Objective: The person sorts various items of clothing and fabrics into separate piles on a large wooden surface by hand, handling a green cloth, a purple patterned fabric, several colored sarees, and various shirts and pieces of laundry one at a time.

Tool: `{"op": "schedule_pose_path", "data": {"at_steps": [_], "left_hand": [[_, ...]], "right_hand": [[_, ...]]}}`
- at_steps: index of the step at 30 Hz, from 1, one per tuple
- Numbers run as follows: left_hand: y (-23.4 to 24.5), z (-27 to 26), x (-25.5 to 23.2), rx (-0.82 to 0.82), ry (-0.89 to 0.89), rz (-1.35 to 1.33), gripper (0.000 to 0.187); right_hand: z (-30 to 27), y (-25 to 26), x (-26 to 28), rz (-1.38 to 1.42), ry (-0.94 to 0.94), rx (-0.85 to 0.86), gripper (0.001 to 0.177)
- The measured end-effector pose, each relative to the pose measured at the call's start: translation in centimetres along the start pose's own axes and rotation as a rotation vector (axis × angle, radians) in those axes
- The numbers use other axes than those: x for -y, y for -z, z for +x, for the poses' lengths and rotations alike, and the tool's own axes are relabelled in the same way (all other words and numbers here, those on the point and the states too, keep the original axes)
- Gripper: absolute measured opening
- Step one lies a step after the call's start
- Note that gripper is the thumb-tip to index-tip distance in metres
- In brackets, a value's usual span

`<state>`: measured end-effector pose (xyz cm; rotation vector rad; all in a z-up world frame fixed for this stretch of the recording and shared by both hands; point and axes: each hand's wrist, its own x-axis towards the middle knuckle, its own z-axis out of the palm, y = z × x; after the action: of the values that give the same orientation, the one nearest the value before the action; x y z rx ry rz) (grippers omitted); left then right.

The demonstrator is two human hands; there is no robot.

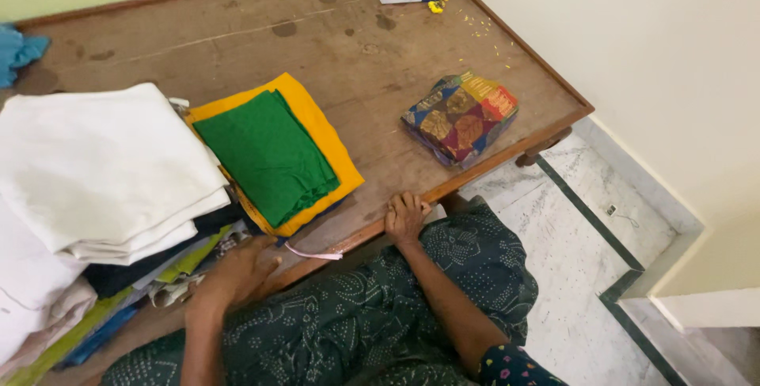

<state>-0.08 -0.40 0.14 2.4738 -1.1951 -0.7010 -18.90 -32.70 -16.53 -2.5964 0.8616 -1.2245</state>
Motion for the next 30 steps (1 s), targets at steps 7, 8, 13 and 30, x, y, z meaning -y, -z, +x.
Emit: {"op": "schedule_pose_path", "data": {"at_steps": [7, 8, 13, 30], "left_hand": [[-0.7, 0.3, -0.9, -0.028, -0.110, -0.078, 0.051], [-0.7, 0.2, -0.9, -0.038, -0.096, -0.086, 0.050], [-1.1, -1.4, -0.6, -0.088, -0.204, -0.146, 0.043], [-6.3, -0.4, 5.1, -0.409, -0.114, -0.756, 0.028]], "right_hand": [[0.1, 0.0, -0.1, 0.008, 0.010, -0.002, 0.012], [0.2, 0.2, 0.3, 0.010, 0.005, 0.006, 0.012], [2.5, 2.7, 6.8, 0.182, -0.131, -0.045, 0.020], [8.4, -2.7, 22.1, 0.312, 0.025, 0.427, 0.025]]}}
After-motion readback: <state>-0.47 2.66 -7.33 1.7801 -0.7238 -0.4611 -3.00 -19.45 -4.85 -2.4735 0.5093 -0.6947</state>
